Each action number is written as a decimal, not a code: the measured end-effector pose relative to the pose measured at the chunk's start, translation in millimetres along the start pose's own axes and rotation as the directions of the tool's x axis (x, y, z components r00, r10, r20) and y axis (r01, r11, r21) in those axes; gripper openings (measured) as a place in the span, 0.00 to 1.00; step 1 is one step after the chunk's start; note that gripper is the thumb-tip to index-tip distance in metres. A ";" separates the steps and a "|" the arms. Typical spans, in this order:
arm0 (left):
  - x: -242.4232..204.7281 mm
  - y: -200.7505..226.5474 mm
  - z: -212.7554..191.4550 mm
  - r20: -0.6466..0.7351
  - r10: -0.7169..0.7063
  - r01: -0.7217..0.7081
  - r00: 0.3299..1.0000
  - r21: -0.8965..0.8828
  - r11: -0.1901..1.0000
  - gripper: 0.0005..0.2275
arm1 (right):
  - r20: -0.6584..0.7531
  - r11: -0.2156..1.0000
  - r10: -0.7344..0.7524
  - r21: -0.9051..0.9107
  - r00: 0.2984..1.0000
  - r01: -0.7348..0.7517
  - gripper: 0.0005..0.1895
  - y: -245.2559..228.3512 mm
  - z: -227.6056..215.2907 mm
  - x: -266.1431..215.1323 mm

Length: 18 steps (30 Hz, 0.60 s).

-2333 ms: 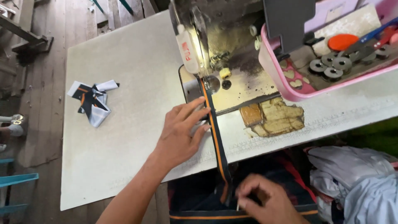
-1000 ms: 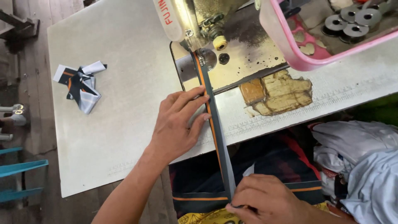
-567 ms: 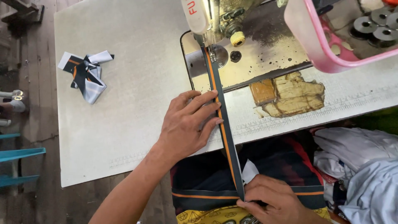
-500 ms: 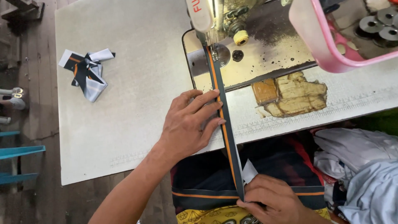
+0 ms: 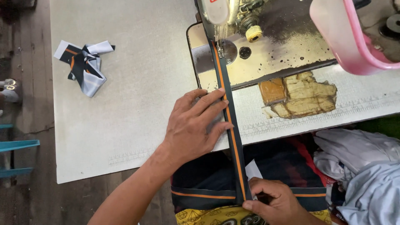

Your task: Sewing a long decorative fabric strip using an industrial sewing machine

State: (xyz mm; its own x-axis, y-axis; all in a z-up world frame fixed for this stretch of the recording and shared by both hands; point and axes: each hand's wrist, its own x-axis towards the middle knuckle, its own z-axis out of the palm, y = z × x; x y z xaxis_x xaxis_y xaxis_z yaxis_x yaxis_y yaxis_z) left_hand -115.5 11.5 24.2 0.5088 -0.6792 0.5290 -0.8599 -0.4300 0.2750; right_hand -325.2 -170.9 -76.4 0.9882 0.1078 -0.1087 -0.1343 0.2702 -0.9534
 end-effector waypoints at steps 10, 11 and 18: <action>-1.1 2.2 -2.4 0.013 -0.007 0.008 1.000 -0.004 1.000 0.18 | 0.200 0.606 -0.500 -0.614 0.842 0.506 0.13 -39.9 11.1 20.7; -1.1 2.4 -2.5 0.011 -0.006 0.006 1.000 -0.003 1.000 0.18 | 0.219 0.546 -0.531 -0.650 0.818 0.529 0.12 -42.1 11.6 19.5; -3.8 3.1 0.4 -0.001 -0.025 0.025 1.000 0.037 0.999 0.19 | 0.366 0.225 -0.636 -0.754 0.679 0.618 0.09 -40.3 -2.9 17.5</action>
State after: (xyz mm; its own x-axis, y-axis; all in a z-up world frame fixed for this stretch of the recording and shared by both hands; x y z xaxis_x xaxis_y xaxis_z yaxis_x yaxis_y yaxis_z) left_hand -120.1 12.4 22.8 0.5298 -0.6680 0.5226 -0.8450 -0.4686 0.2577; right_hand -302.2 -182.7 -40.6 0.7296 0.2518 0.6358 0.6354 -0.5935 -0.4940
